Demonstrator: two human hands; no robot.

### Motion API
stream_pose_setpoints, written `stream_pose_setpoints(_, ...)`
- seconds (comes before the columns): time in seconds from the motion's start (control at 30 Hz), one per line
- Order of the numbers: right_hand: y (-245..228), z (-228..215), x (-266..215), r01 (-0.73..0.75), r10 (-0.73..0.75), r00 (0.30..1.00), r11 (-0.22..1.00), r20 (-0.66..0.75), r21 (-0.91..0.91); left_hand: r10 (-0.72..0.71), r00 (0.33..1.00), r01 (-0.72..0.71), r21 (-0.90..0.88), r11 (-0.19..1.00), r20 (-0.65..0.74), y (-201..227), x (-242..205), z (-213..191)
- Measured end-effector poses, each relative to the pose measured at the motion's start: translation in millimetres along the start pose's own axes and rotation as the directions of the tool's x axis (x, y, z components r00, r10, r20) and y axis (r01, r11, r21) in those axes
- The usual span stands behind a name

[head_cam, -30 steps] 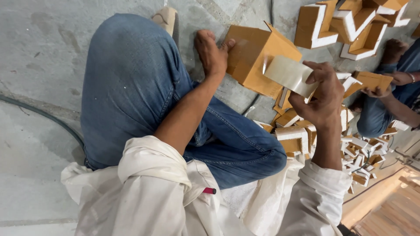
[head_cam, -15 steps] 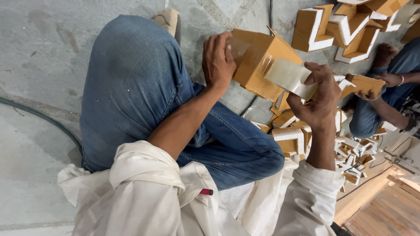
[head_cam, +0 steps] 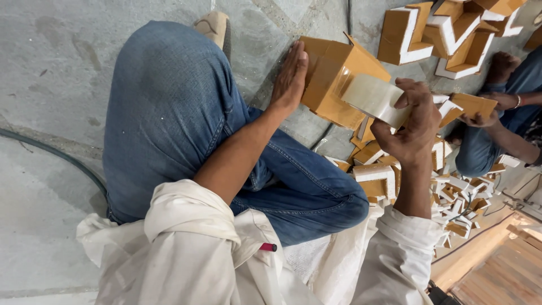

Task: The person tapes small cardboard boxes using a roll of clear packing tape.

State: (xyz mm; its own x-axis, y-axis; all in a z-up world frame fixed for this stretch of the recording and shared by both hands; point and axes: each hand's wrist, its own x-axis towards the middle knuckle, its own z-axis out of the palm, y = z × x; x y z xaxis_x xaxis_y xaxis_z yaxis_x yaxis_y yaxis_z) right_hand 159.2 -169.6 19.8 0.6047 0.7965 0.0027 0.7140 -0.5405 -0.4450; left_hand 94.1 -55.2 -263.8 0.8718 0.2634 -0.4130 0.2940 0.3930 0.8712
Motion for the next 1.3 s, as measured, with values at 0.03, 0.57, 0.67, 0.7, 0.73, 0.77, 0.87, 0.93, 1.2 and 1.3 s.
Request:
stream_pose_setpoints(0.03, 0, 0, -2, 0.002, -0.002, 1.0, 1.0, -0.001, -0.002, 0.002, 1.0, -0.002, -0.001, 1.0, 0.0, 12, -4, -4)
stream_pose_setpoints(0.57, 1, 1, -8, 0.002, -0.002, 1.0, 1.0, -0.02, -0.012, 0.195, 0.967, -0.221, 0.156, 0.963, 0.167, 61, -46, -11)
stream_pose_setpoints(0.67, 6, 1, -11, -0.015, 0.015, 0.999, 1.0, -0.03, 0.013, 0.367, 0.908, -0.402, 0.172, 0.899, 0.203, 71, -64, -12)
stream_pose_setpoints(0.7, 8, 2, -11, -0.03, 0.031, 0.999, 0.999, -0.034, 0.028, 0.438, 0.871, -0.483, 0.222, 0.847, 0.223, 70, -69, -11)
stream_pose_setpoints(0.73, 6, 3, -13, -0.031, 0.032, 0.999, 0.999, -0.032, 0.032, 0.435, 0.873, -0.48, 0.225, 0.848, 0.222, 54, -68, -11)
stream_pose_setpoints(0.77, 6, 3, -11, -0.031, 0.032, 0.999, 0.999, -0.042, 0.011, 0.389, 0.897, -0.434, 0.254, 0.865, 0.209, 41, -63, -10)
stream_pose_setpoints(0.87, 3, 3, -9, -0.037, 0.036, 0.998, 0.999, -0.05, -0.011, 0.227, 0.96, -0.26, 0.23, 0.938, 0.163, 25, -41, -8)
stream_pose_setpoints(0.93, 2, 4, -12, -0.043, 0.042, 0.998, 0.999, -0.039, -0.01, 0.098, 0.986, -0.121, 0.171, 0.978, 0.135, 13, -28, -5)
stream_pose_setpoints(1.2, 7, 11, -20, -0.037, 0.039, 0.993, 0.999, -0.111, 0.017, -0.059, 0.994, 0.046, 0.14, 0.989, 0.09, 32, -26, -14)
stream_pose_setpoints(1.3, 5, 11, -22, -0.04, 0.04, 0.995, 0.999, -0.094, 0.001, 0.136, 0.984, -0.154, 0.165, 0.974, 0.118, 37, -44, -14)
